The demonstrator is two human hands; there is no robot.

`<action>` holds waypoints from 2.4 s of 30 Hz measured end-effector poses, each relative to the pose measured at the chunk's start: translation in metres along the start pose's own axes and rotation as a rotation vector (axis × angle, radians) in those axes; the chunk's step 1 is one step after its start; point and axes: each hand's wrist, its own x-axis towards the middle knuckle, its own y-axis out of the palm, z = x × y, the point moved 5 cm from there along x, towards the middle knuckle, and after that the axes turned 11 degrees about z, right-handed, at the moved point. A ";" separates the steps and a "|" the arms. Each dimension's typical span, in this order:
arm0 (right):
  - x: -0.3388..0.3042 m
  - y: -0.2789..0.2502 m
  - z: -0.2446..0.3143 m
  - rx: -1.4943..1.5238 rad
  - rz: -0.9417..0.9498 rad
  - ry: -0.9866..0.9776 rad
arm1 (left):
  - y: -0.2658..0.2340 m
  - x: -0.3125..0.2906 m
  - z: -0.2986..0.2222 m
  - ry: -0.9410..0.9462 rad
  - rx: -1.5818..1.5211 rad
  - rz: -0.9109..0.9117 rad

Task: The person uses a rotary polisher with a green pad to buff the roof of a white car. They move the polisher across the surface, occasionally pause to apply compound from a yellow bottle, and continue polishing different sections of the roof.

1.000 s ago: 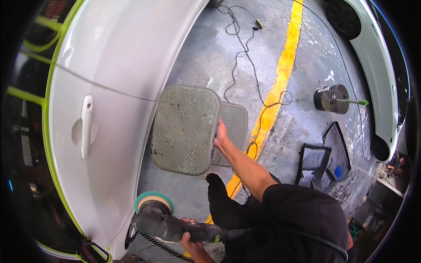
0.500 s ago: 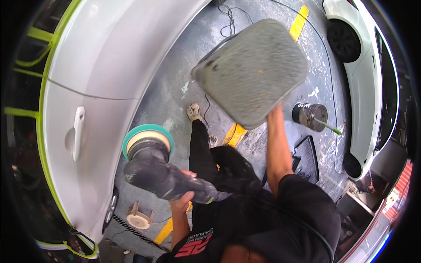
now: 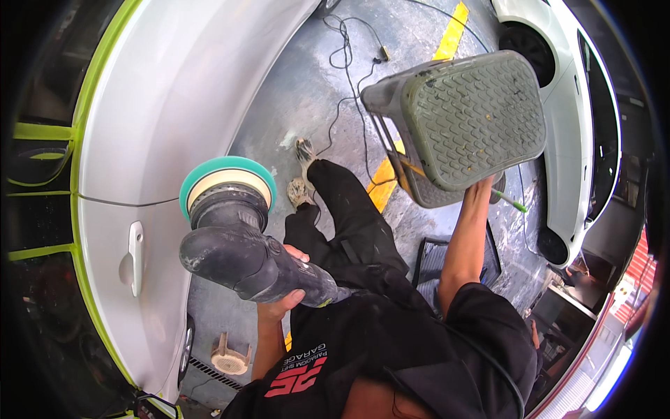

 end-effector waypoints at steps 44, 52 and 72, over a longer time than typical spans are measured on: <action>0.132 -0.061 -0.509 0.263 -0.367 0.522 | -0.005 0.045 0.051 -0.338 0.060 -0.089; 0.153 -0.104 -0.427 -0.914 -0.163 0.707 | -0.028 0.051 0.047 -0.236 0.033 -0.035; 0.081 -0.033 -0.026 -1.401 0.293 0.503 | 0.153 0.325 -0.221 0.226 0.286 0.230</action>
